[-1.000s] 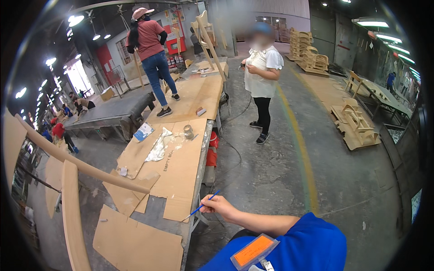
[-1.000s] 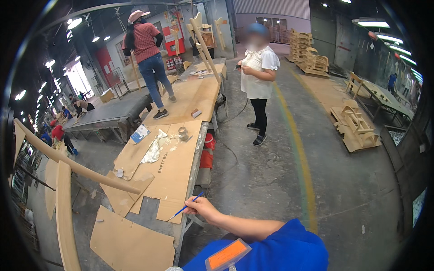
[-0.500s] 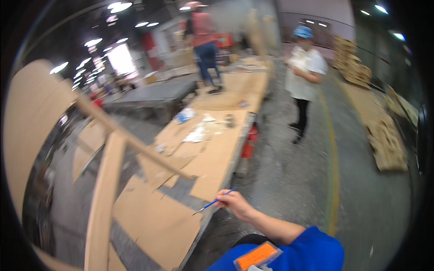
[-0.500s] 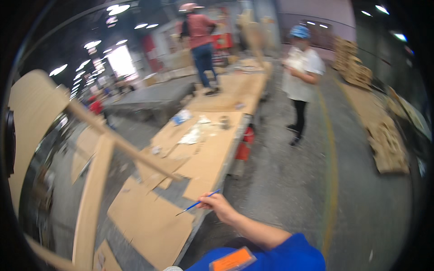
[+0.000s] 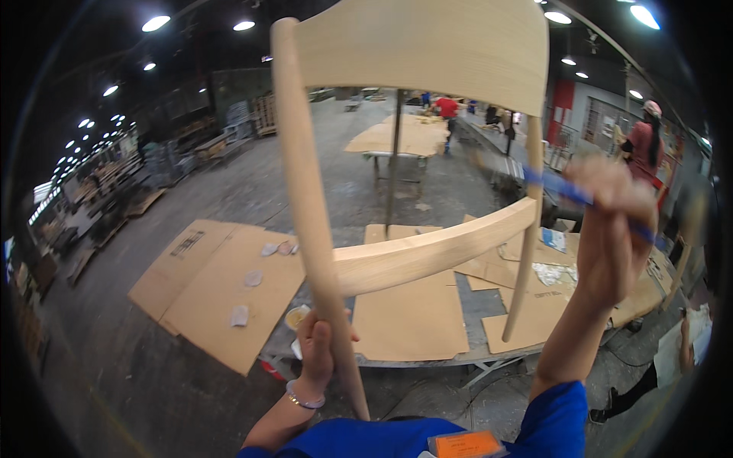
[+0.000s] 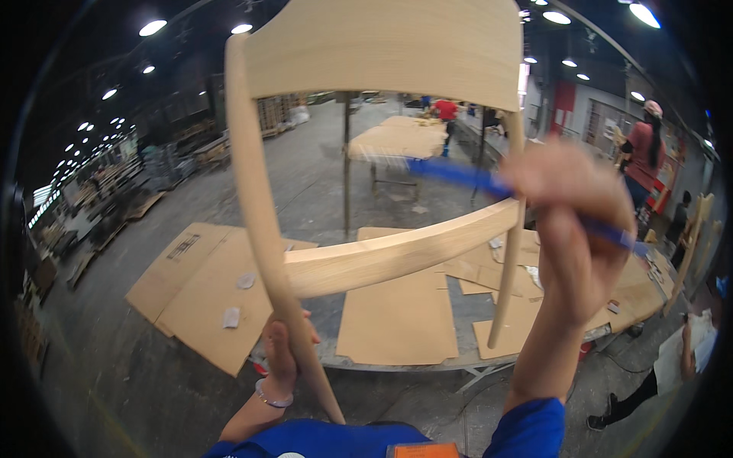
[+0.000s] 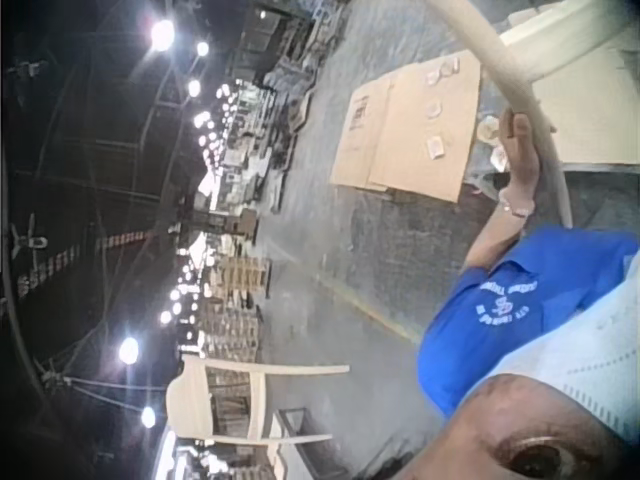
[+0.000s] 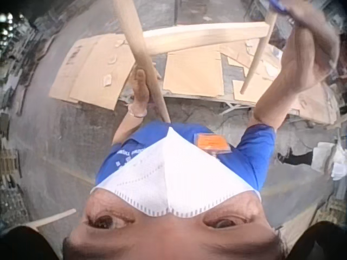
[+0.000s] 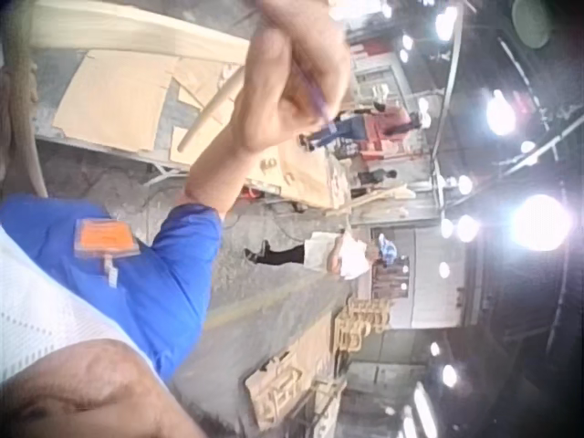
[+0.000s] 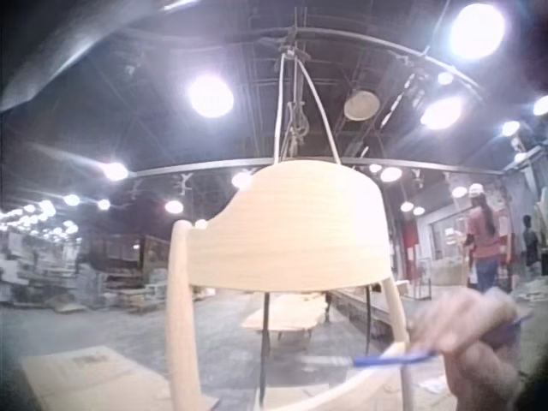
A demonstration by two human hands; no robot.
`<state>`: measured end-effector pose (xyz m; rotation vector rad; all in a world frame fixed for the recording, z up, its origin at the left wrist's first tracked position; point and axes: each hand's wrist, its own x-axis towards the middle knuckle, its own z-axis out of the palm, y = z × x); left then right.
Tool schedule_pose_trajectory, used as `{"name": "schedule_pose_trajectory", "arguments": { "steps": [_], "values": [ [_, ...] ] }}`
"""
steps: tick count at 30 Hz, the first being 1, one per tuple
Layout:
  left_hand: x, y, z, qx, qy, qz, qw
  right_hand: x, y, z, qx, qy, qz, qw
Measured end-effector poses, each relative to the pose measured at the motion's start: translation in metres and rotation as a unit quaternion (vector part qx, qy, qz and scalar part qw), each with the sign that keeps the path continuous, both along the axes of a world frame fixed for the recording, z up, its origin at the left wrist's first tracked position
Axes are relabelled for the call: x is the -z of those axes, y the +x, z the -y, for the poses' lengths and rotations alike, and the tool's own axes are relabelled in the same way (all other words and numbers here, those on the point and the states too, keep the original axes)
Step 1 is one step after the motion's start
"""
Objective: The person applies a light-colored finish to a wooden chair using a small brush. They repeatedly dip the brush into a container and paint the chair's backrest and legs, rotating the chair to reach different areas.
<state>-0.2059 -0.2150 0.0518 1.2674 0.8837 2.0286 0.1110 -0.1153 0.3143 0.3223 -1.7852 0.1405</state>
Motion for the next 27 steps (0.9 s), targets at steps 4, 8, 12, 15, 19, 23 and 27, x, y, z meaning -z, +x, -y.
{"name": "schedule_pose_trajectory", "arguments": {
  "steps": [4,8,12,15,19,23,27],
  "values": [
    [-0.002,-0.004,0.014,0.020,0.028,0.006,0.999,-0.070,-0.060,-0.007,0.045,0.082,0.048,0.994],
    [-0.004,-0.008,0.019,0.003,0.037,0.010,0.999,-0.107,-0.125,-0.009,-0.009,0.064,-0.017,0.998],
    [-0.006,-0.016,0.022,-0.013,0.033,-0.015,0.999,-0.130,-0.155,-0.013,-0.068,0.065,-0.017,0.995],
    [-0.004,-0.020,0.018,-0.026,0.030,-0.015,0.999,-0.132,-0.159,-0.017,0.039,0.097,-0.025,0.994],
    [-0.002,-0.027,0.008,-0.025,0.037,-0.017,0.999,-0.140,-0.167,-0.030,0.012,0.134,-0.013,0.991],
    [-0.003,-0.033,0.001,-0.026,0.043,-0.010,0.999,-0.142,-0.175,-0.048,0.004,0.132,0.012,0.991],
    [-0.002,-0.031,-0.005,-0.097,0.009,-0.027,0.995,-0.136,-0.187,-0.062,-0.066,0.021,0.049,0.996]
  ]
}}
